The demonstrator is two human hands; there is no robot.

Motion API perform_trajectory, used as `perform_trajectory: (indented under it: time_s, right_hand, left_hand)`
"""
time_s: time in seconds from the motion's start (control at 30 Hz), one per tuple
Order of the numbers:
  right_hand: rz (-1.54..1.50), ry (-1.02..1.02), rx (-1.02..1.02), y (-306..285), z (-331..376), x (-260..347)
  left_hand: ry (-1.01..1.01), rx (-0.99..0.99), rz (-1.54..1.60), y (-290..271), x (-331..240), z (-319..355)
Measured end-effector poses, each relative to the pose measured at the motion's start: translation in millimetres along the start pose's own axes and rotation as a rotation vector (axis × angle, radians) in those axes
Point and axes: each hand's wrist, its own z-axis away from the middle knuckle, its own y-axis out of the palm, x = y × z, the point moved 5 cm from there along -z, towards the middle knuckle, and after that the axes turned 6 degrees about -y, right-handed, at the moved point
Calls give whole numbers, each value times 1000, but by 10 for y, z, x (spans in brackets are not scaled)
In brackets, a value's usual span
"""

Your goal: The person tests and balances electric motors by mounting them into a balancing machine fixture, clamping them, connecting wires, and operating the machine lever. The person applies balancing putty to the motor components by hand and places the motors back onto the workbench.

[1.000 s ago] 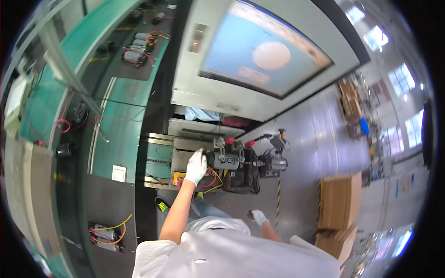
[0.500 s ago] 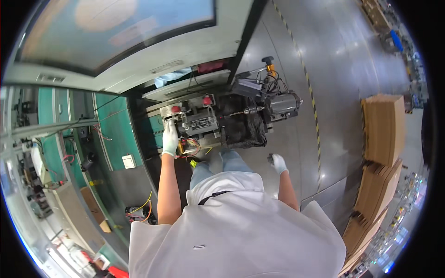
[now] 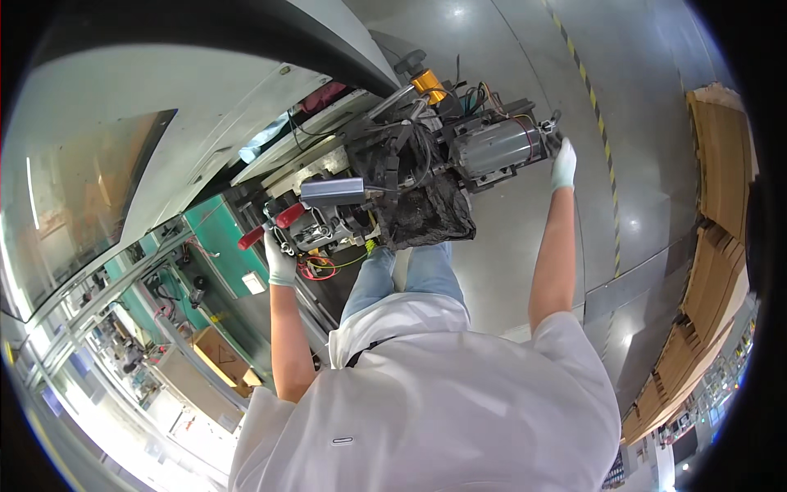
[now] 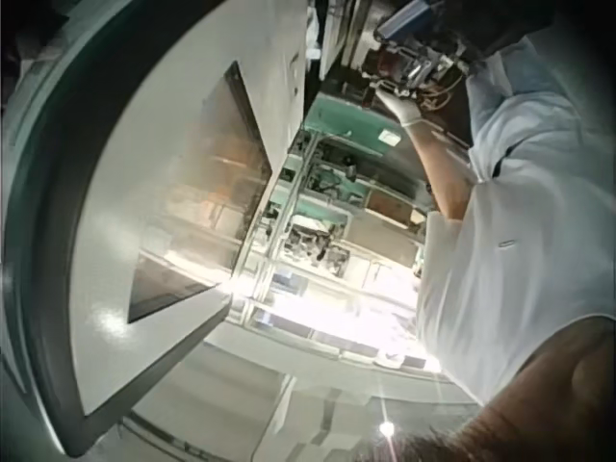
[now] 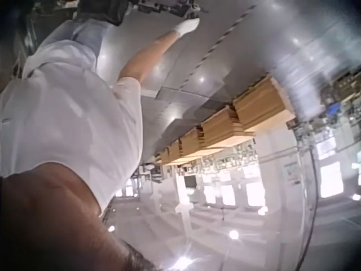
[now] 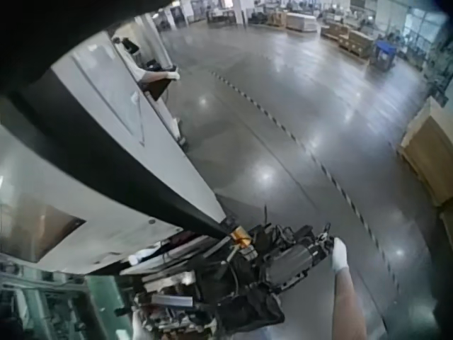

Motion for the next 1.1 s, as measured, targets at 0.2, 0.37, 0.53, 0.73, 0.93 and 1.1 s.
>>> perform_trajectory:
  time_s: [0.2, 0.37, 0.53, 0.73, 0.93, 1.1]
  right_hand:
    - [-637, -42, -133, 145, -829, 652]
    - [-422, -348, -388, 430, 256, 2102]
    - [-384, -343, -298, 363, 258, 2111]
    - [-229, -272, -294, 594, 740, 2471]
    - [-208, -408, -287, 408, 127, 2174]
    - [-331, -598, -295, 612, 450, 2172]
  left_hand:
    - [107, -200, -30, -284, 64, -114]
    - [377, -199, -432, -284, 25, -36]
    - [589, -295, -742, -92, -43, 119]
    - [-179, -122, -82, -324, 28, -125]
    - [-26, -263, -205, -352, -81, -107]
    - [-40, -308, -184, -368, -125, -60]
